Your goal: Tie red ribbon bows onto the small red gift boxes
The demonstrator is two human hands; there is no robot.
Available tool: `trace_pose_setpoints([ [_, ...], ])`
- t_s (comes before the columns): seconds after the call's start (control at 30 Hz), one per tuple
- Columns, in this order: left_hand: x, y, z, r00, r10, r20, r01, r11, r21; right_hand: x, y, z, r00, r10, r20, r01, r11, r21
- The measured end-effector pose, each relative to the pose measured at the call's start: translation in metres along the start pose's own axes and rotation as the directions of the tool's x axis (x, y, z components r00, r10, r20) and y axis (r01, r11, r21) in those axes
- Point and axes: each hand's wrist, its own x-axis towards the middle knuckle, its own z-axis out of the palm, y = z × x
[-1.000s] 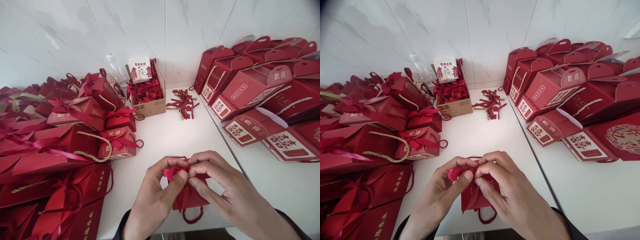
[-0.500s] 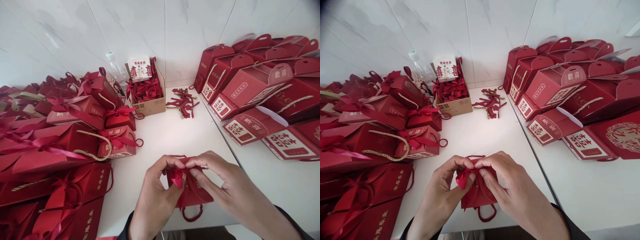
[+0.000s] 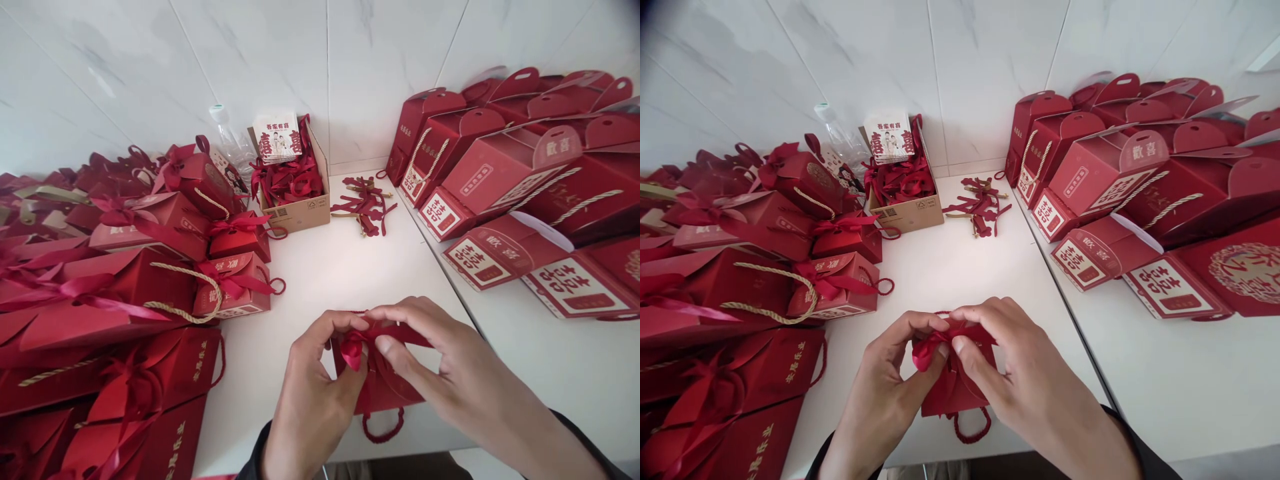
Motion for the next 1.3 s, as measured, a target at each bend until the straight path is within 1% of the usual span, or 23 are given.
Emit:
trace_pose_setpoints([
  [0.07, -0.001, 0.000, 0.001, 1.000, 0.008, 0.003, -0.008, 1.000, -0.011, 0.002, 0.000, 0.001, 0.998, -0.034, 0.057, 0.034, 0.999, -0.004],
  [0.17, -0.002, -0.001, 0.002, 0.999, 0.038, -0.005, -0.038, 0.999, -0.005, 0.004, 0.001, 0.002, 0.997, -0.012, 0.082, 0.010, 0.999, 0.030],
  [0.3, -0.003, -0.006, 0.003, 0.992, 0.127, -0.014, -0.124, 0.984, 0.124, 0.004, 0.003, 0.003, 0.995, 0.018, 0.100, -0.026, 0.997, 0.074],
  [0.43, -0.005, -0.010, 0.008, 0.968, 0.247, -0.042, -0.229, 0.941, 0.248, 0.003, 0.002, 0.002, 0.995, 0.003, 0.099, -0.008, 0.999, 0.046],
  [0.6, -0.008, -0.010, 0.018, 0.942, 0.313, -0.120, -0.260, 0.908, 0.327, 0.005, 0.002, 0.002, 0.992, -0.014, 0.124, 0.011, 0.999, 0.030],
  [0.7, -0.008, -0.010, 0.021, 0.929, 0.342, -0.140, -0.277, 0.895, 0.350, 0.005, 0.003, 0.001, 0.990, -0.011, 0.138, 0.006, 0.999, 0.040],
  [0.9, -0.008, -0.011, 0.022, 0.922, 0.354, -0.157, -0.269, 0.877, 0.397, 0.002, 0.004, 0.000, 0.990, 0.004, 0.138, -0.011, 0.998, 0.056],
  [1.03, -0.008, -0.010, 0.022, 0.918, 0.356, -0.175, -0.260, 0.872, 0.415, 0.002, 0.003, 0.000, 0.988, -0.015, 0.155, 0.005, 0.998, 0.068],
  [1.2, -0.008, -0.009, 0.022, 0.940, 0.298, -0.164, -0.213, 0.891, 0.400, 0.002, 0.004, 0.000, 0.992, 0.004, 0.126, -0.013, 0.997, 0.071],
  [1.3, -0.008, -0.008, 0.022, 0.942, 0.290, -0.170, -0.208, 0.900, 0.383, 0.002, 0.004, 0.001, 0.994, 0.021, 0.110, -0.028, 0.998, 0.060],
])
